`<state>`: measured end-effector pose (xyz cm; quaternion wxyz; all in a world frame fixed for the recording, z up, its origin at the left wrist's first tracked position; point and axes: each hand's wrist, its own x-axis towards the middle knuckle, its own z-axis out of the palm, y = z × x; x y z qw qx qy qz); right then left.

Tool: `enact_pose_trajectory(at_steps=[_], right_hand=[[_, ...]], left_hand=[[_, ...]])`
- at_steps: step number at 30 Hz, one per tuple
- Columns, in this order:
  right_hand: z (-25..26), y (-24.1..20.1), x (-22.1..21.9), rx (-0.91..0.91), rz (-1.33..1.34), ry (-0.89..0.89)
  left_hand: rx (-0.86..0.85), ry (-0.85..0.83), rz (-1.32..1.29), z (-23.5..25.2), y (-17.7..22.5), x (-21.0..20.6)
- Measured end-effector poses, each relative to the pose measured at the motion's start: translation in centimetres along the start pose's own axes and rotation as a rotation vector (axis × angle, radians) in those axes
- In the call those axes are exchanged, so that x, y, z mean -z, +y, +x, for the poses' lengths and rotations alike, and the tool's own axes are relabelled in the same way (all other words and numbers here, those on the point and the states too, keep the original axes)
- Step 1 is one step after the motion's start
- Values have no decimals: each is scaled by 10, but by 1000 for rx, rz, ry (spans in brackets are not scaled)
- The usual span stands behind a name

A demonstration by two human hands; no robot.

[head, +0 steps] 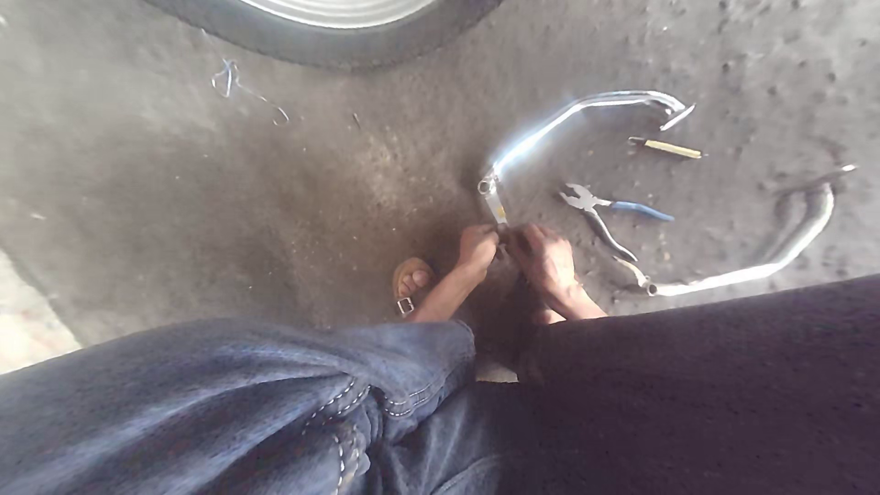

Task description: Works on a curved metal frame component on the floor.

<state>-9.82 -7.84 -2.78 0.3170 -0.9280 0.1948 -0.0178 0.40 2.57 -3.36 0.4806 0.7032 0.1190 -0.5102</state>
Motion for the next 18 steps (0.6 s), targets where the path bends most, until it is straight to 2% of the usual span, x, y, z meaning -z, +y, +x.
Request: enact_pose_trajectory(at_steps=[13,18], right_hand=[[0,-4,-2,-27,-23,-10],[-1,-5,-5,-92,72,-1]], left_hand=[[-10,-8,-34,0,-1,0],[-12,-1,-22,-1,0,0]])
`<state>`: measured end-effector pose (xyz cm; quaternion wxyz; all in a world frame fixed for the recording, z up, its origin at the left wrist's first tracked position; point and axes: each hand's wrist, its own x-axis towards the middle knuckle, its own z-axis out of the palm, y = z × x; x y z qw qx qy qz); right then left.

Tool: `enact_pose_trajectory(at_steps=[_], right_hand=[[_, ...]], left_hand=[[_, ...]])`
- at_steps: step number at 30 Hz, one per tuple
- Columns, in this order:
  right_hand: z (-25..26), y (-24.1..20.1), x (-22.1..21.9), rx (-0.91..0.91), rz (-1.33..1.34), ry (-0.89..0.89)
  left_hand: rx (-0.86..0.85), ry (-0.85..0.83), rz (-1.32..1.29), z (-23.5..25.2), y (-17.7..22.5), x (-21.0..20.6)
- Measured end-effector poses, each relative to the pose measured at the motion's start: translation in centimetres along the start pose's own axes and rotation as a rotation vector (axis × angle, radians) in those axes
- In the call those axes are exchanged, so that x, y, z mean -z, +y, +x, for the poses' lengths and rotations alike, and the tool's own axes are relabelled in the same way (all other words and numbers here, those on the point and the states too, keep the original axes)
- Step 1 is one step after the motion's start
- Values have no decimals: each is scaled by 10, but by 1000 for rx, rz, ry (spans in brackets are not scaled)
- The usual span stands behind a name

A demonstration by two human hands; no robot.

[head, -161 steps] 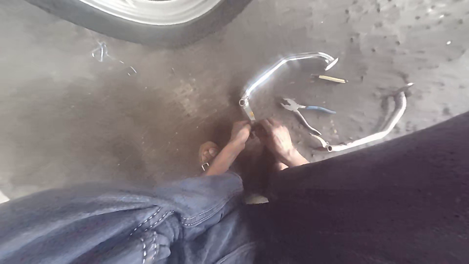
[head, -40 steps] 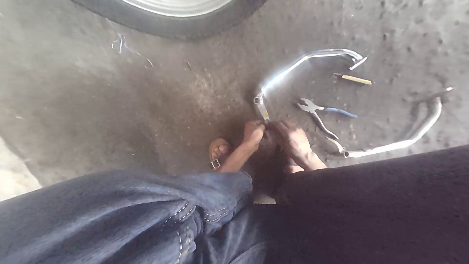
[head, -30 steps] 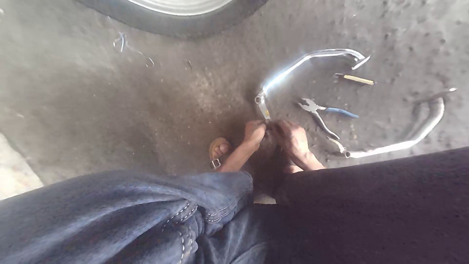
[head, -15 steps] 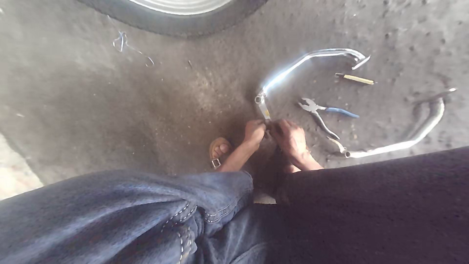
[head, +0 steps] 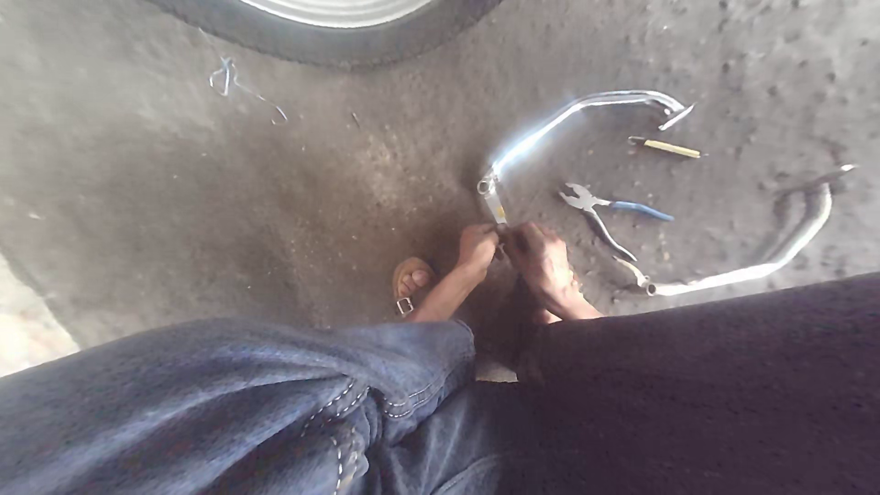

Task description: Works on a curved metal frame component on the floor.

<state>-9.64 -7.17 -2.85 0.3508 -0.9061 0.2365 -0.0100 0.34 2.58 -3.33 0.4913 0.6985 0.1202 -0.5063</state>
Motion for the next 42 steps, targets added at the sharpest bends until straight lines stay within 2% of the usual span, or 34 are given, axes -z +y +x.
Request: enact_pose_trajectory(at_steps=[3,8,13,17,21,27,34,42], right_hand=[[-1,-4,2,-35,-1,-46],[-2,-8,2,72,-159,-30],[2,-12,8,41,-157,-108],[3,-9,6,77,-168,-49],[5,-8,8,83,-133,-24],[12,-10,22,-101,-51,-181],[27,-14,29,-239,59,-242],[17,-10,24,-192,76,-195]], left_hand=[[-11,-6,2,0,-1,2],[-38,-20,-4,0,-3,1],[-44,-8,-34,-1,-6,1],[-24,1,-61,0,-3,-2],[15,-6,62,-2,3,-2],[57,-9,76,-2,6,-1],[45,-4,-8,-4,5,-2],[55,-8,-7,-3,6,-2]])
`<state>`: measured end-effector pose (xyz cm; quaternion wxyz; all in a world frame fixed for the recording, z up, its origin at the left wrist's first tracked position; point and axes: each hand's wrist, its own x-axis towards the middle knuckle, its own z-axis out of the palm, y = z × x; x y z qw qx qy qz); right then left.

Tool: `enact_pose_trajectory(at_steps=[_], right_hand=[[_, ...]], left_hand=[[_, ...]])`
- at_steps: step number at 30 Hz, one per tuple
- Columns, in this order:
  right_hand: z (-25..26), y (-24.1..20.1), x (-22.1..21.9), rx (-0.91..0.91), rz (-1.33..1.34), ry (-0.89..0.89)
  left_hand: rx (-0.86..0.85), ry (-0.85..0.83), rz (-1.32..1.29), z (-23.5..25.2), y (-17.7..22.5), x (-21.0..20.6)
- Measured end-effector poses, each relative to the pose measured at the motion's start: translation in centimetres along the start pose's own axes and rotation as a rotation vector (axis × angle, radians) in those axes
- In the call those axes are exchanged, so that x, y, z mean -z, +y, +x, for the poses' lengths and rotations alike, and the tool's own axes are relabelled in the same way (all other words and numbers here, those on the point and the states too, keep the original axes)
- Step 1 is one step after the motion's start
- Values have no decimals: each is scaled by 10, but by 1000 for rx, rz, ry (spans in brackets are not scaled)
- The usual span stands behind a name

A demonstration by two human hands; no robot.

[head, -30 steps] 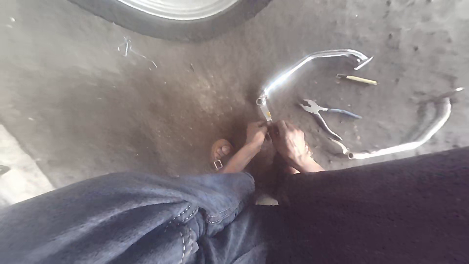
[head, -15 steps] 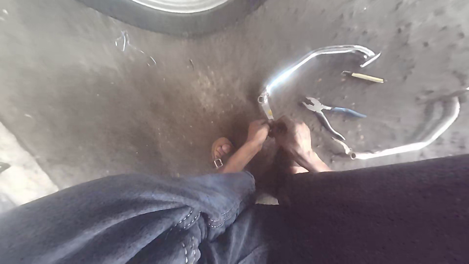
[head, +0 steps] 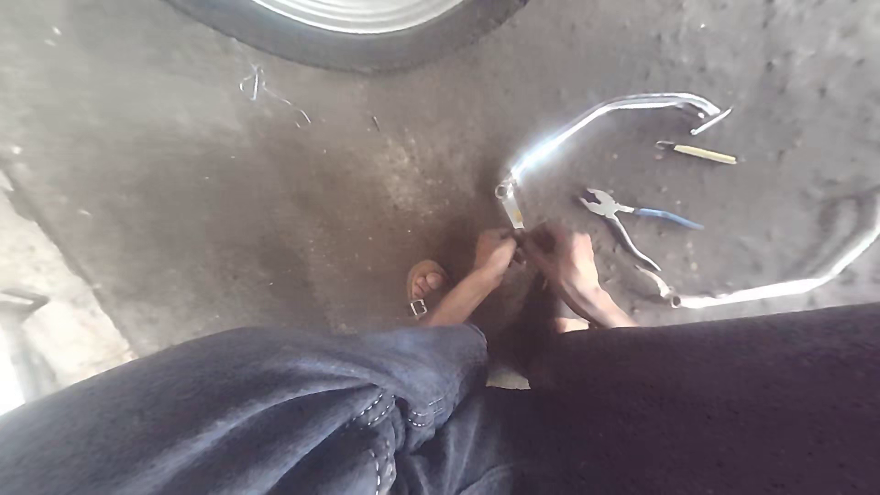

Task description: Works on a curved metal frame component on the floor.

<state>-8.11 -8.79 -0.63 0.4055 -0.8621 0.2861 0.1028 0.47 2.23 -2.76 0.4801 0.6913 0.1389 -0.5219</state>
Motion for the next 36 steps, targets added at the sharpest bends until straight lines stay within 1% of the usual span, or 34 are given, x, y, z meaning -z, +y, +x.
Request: enact_pose_trajectory(at_steps=[5,10,15,33,36], right_hand=[[-10,17,-14,143,-87,75],[-11,19,-21,213,-139,135],[-11,20,-21,278,-148,168],[-12,19,-24,268,-154,199],[-14,19,-22,259,-150,182]], left_hand=[[-16,7,70,3,-3,1],[-72,7,85,7,-10,2],[-81,8,73,6,-9,2],[-80,16,77,8,-10,3],[-73,6,83,8,-9,3]])
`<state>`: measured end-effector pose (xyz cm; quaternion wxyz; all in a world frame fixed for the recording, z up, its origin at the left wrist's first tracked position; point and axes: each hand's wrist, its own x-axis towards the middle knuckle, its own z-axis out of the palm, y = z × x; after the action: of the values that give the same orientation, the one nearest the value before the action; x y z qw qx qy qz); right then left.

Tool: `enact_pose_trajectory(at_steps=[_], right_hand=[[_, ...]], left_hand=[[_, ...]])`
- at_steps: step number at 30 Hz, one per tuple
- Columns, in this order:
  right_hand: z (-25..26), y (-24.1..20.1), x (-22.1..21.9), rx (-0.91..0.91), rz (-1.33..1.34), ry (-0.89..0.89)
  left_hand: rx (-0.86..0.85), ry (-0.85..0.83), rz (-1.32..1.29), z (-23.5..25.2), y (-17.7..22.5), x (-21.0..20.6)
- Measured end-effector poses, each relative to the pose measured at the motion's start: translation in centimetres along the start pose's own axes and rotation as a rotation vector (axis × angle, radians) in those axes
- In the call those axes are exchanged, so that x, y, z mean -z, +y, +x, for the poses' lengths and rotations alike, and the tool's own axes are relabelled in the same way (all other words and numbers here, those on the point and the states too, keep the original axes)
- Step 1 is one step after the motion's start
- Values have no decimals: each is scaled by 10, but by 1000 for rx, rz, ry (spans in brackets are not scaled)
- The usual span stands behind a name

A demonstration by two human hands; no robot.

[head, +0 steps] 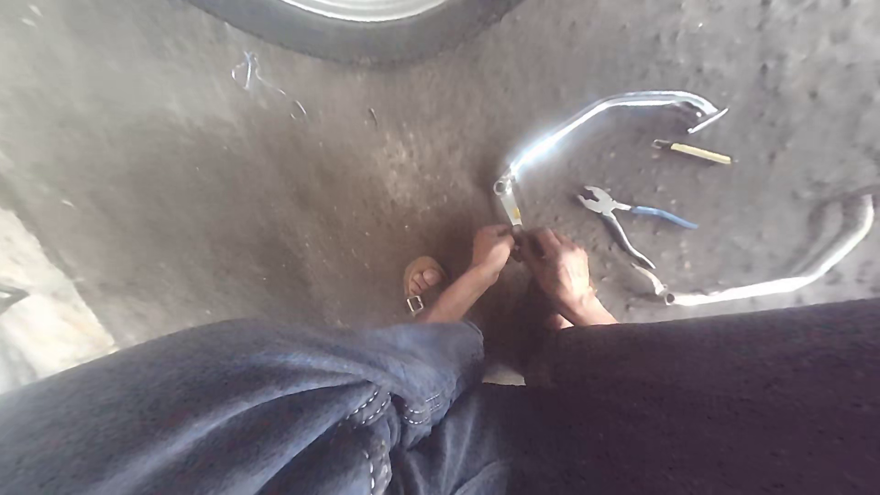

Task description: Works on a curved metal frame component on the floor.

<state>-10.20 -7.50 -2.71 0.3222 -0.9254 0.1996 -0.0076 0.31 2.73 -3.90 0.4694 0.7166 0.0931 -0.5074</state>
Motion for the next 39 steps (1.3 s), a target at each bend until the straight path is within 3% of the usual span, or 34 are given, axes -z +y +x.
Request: enact_pose_trajectory(at_steps=[30,39], right_hand=[[2,3,-4,55,13,-3],[-3,3,-7,-2,46,2]], left_hand=[[3,32,-9,0,-1,-2],[4,60,42,-2,0,-4]])
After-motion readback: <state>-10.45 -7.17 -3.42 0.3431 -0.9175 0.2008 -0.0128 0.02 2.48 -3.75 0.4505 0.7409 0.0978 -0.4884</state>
